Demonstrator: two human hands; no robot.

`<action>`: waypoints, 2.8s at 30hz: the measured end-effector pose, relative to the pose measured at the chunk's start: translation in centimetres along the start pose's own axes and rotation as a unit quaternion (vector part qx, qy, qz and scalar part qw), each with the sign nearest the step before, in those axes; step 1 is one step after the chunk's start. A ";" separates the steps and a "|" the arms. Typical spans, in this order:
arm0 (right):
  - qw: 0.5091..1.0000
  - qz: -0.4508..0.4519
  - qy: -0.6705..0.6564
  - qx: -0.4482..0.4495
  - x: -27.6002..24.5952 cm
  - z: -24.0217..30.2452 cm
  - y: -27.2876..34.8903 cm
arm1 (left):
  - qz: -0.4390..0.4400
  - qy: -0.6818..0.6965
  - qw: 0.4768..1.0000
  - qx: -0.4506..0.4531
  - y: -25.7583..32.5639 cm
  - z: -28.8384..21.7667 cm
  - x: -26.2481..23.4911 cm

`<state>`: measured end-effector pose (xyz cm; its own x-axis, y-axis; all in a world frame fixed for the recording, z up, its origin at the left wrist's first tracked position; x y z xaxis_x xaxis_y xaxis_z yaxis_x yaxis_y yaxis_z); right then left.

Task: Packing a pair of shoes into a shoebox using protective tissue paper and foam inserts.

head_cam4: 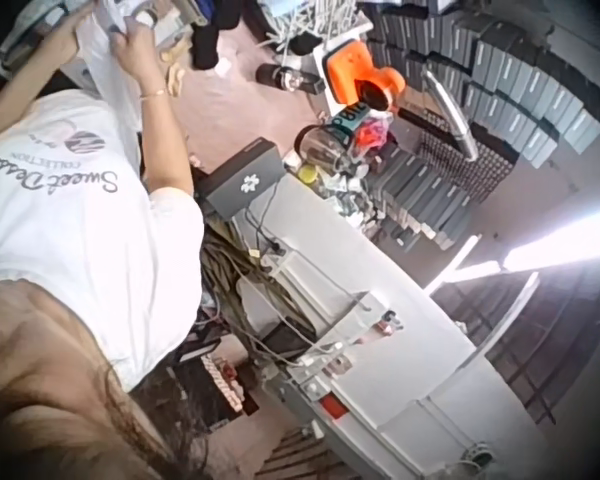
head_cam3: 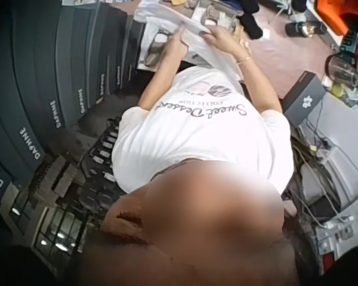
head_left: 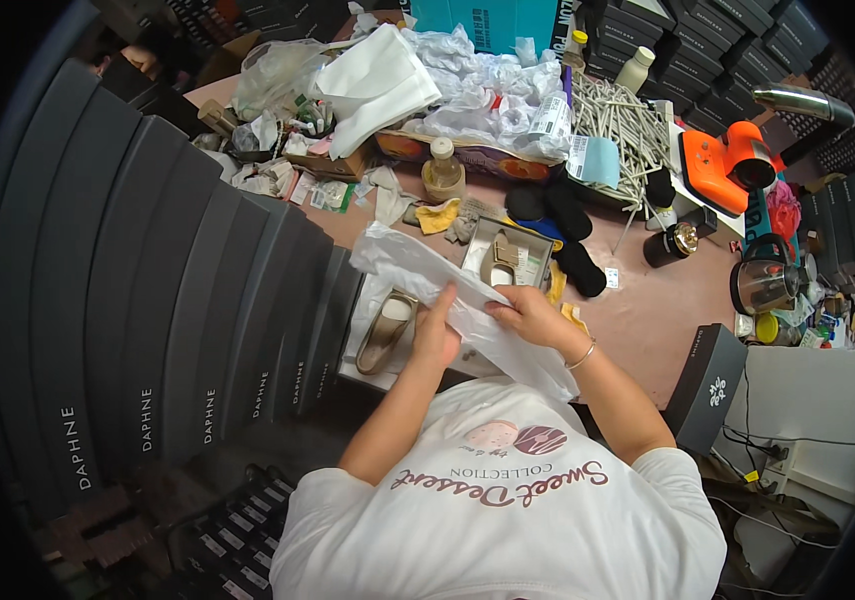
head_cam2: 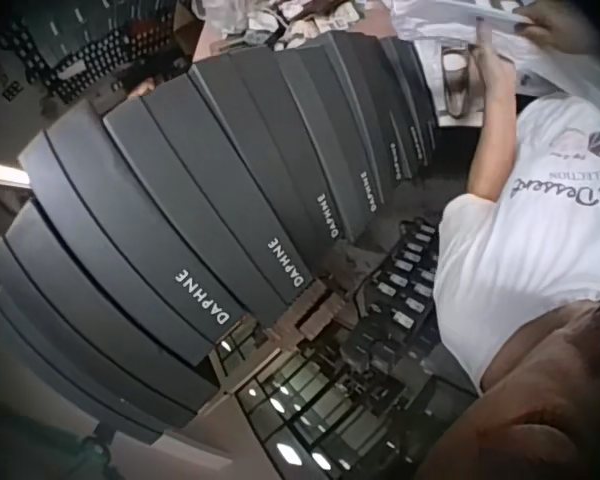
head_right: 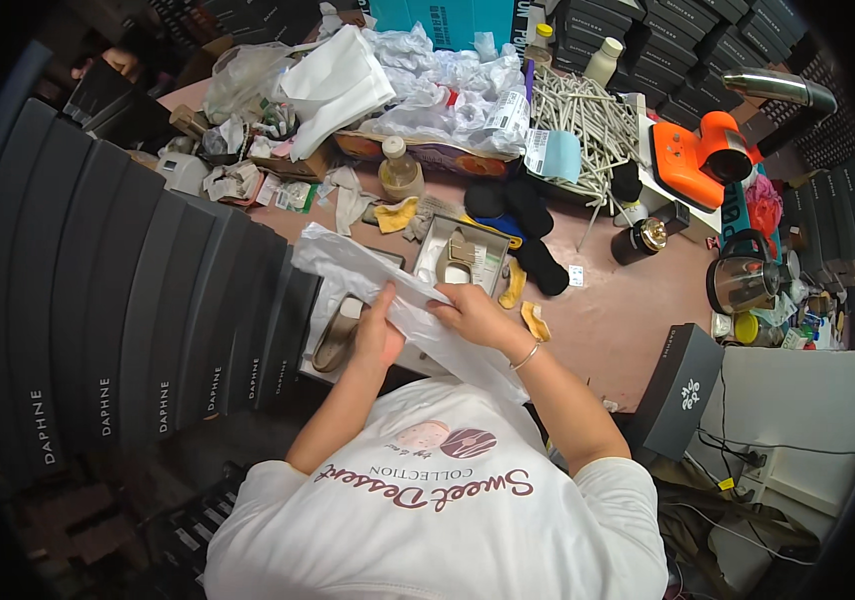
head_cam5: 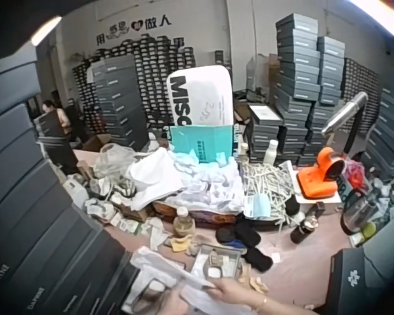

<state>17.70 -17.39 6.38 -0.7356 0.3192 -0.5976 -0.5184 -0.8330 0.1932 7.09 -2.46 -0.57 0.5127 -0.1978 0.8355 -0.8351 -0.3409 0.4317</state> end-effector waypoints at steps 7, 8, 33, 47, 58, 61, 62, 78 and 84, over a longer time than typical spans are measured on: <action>0.997 0.016 -0.054 0.044 -0.8 -2.1 3.5 | -0.051 -0.043 0.992 0.107 -1.3 -4.5 2.9; 0.999 0.002 -0.043 0.023 -0.5 -2.1 4.4 | -0.061 -0.046 0.990 0.121 -1.6 -5.0 2.8; 0.991 -0.038 0.113 0.054 0.3 -5.2 -1.8 | -0.044 -0.801 0.595 -0.049 0.4 -12.1 -10.1; 0.963 0.058 0.221 -0.139 1.3 3.6 -2.1 | 0.031 -0.180 0.905 -0.384 10.1 -7.5 -1.3; 0.999 0.007 -0.053 0.006 -0.5 0.8 5.1 | 0.007 -0.196 0.980 -0.037 6.8 -0.3 1.1; 0.993 -0.012 -0.101 0.060 -1.1 1.3 6.8 | 0.037 -0.257 0.965 -0.030 6.7 -1.2 1.0; 0.994 -0.036 -0.086 0.062 -1.4 2.2 7.0 | 0.017 -0.247 0.962 -0.115 6.8 -1.8 0.5; 0.979 -0.121 -0.130 0.105 1.1 1.5 5.6 | 0.047 -0.252 0.948 -0.187 8.3 -4.0 3.1; 0.985 -0.089 -0.144 -0.040 -2.1 1.9 3.5 | -0.064 -0.495 0.829 -0.254 8.5 -4.5 2.8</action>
<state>16.62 -20.17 9.83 -0.7352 0.5686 -0.3690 -0.6225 -0.7818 0.0357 0.52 -1.74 7.01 0.3059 -0.9323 0.1931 -0.6093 -0.0359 0.7922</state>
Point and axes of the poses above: each hand's wrist, its own y-axis away from the middle knuckle, its own x-axis out of the palm, z = x × y, the point moved 2 cm from there along -y, towards the middle knuckle, and after that the axes turned 14 degrees about y, right-handed, at the moved point
